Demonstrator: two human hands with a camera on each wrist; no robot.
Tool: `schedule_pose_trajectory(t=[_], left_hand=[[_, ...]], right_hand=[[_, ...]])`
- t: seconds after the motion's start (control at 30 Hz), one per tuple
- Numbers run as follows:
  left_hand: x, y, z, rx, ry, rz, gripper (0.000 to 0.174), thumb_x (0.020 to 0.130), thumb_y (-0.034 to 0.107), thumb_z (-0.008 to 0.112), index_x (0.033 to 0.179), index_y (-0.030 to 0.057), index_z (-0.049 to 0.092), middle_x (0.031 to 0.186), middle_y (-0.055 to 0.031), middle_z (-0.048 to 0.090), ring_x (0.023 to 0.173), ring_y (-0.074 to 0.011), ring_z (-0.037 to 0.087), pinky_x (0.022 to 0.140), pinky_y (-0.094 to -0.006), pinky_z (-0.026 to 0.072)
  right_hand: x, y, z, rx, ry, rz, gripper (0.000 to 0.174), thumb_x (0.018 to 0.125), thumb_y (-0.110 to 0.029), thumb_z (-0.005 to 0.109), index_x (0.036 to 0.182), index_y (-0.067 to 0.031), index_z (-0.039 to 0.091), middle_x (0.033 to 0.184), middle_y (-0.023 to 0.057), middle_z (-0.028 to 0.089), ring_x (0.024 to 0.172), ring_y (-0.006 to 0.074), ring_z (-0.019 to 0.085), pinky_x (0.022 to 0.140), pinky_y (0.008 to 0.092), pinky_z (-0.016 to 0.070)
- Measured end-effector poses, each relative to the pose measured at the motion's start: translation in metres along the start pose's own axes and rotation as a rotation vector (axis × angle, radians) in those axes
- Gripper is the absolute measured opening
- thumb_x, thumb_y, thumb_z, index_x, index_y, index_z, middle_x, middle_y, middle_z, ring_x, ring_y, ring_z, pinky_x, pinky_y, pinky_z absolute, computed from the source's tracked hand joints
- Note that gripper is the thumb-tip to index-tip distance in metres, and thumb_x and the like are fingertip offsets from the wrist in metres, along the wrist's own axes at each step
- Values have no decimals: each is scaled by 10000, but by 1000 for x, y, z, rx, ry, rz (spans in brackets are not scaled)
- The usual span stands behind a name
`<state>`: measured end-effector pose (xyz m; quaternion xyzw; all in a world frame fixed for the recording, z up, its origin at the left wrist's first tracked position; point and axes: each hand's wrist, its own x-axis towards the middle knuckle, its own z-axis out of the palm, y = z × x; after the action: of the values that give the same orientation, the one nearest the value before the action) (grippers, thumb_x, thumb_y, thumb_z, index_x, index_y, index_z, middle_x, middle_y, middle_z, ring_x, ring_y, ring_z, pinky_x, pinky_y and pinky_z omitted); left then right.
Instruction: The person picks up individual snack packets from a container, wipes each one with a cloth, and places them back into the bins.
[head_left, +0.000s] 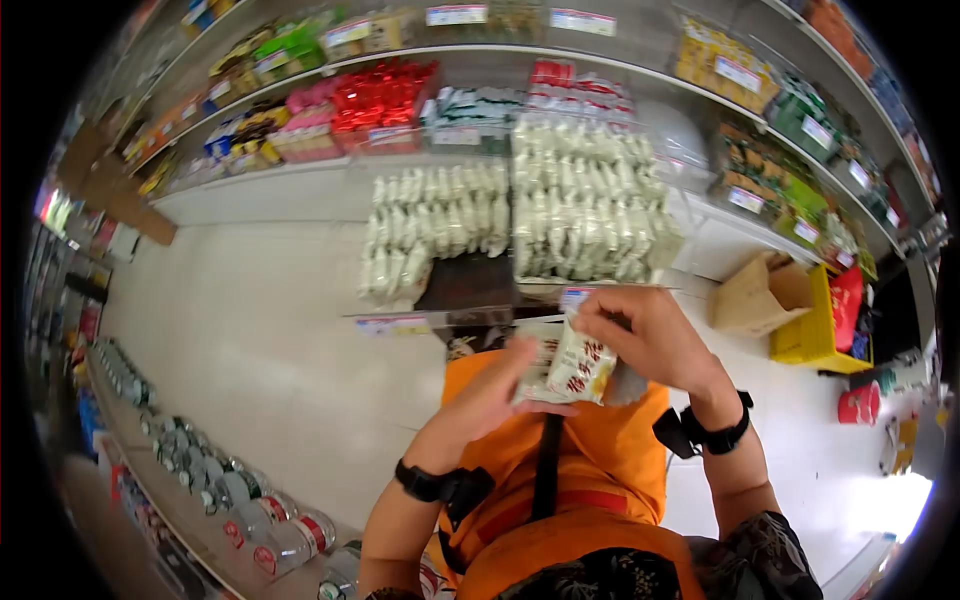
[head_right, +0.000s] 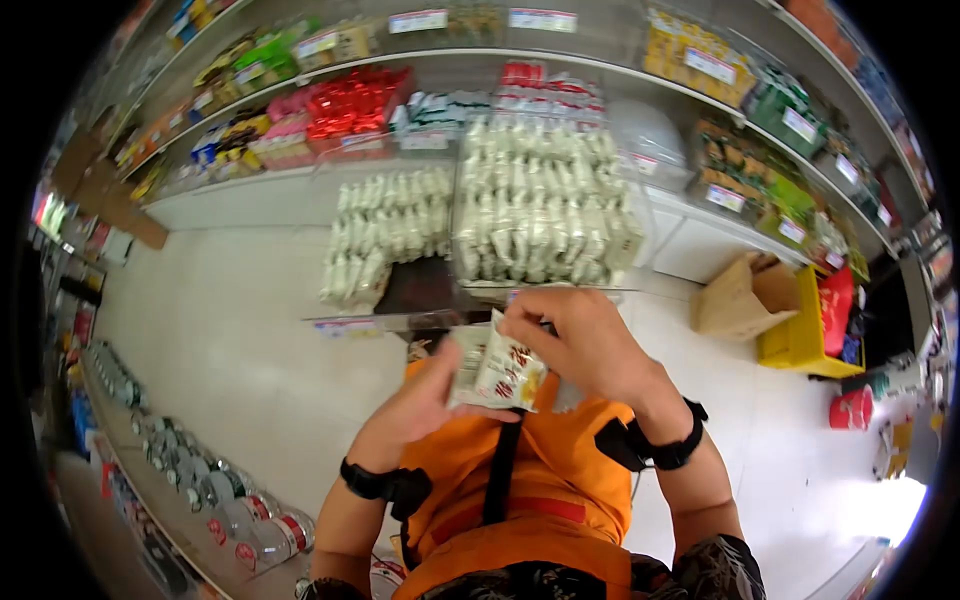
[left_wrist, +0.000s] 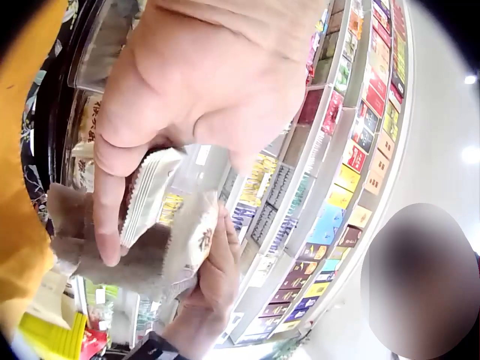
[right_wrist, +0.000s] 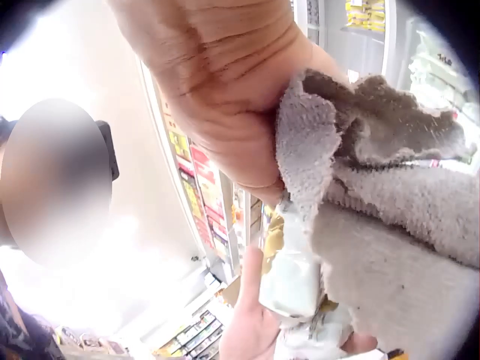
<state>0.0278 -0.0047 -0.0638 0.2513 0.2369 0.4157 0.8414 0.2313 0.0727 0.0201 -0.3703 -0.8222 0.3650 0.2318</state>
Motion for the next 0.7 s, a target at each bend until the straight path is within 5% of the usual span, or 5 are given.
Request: schedule_pose_trajectory(t=[0.1, 0.23, 0.4, 0.6, 0.7], left_hand=[[-2, 2, 18, 424, 162, -25, 544, 999, 263, 620, 1434, 51, 371, 1258, -41, 550, 1083, -119, 581, 920, -307, 511], [-12, 12, 16, 469, 118, 3, 503, 990, 223, 631, 1401, 49, 398, 1189, -38, 586, 1032, -109, 586, 885, -281, 499], [-22, 86, 9, 747, 485, 401, 421, 986, 219, 615, 1323, 35, 443, 1148, -76, 623, 1039, -114, 605, 835, -288, 519], [15, 141, -69, 1471, 791, 196, 625, 869, 270, 697, 1282, -83, 387, 1207, -253, 552, 1100, -354, 605, 955, -414, 489], [33, 134, -74, 1774, 892, 67, 621, 816, 248, 735, 1198, -101, 393, 1247, -331, 493, 1122, -491, 570, 963, -449, 491]], right_hand=[[-1, -6, 19, -66, -42, -113, 96, 888, -99, 681, 910, -5, 681, 746, 120, 650, 674, 255, 646, 615, 330, 496], [1, -7, 39, -21, 181, -200, 194, 898, -150, 685, 1046, -25, 660, 976, 145, 661, 834, 339, 661, 664, 388, 527], [4, -6, 54, -62, 329, -232, 313, 881, -150, 707, 1168, -47, 637, 1125, 131, 657, 778, 312, 688, 632, 359, 565], [20, 12, 105, -252, 274, -257, 349, 881, -167, 689, 1207, -60, 626, 1313, 104, 598, 729, 289, 695, 600, 361, 565], [24, 22, 119, -274, 221, -200, 326, 887, -144, 666, 1200, -63, 621, 1235, 69, 623, 736, 297, 686, 611, 375, 564]])
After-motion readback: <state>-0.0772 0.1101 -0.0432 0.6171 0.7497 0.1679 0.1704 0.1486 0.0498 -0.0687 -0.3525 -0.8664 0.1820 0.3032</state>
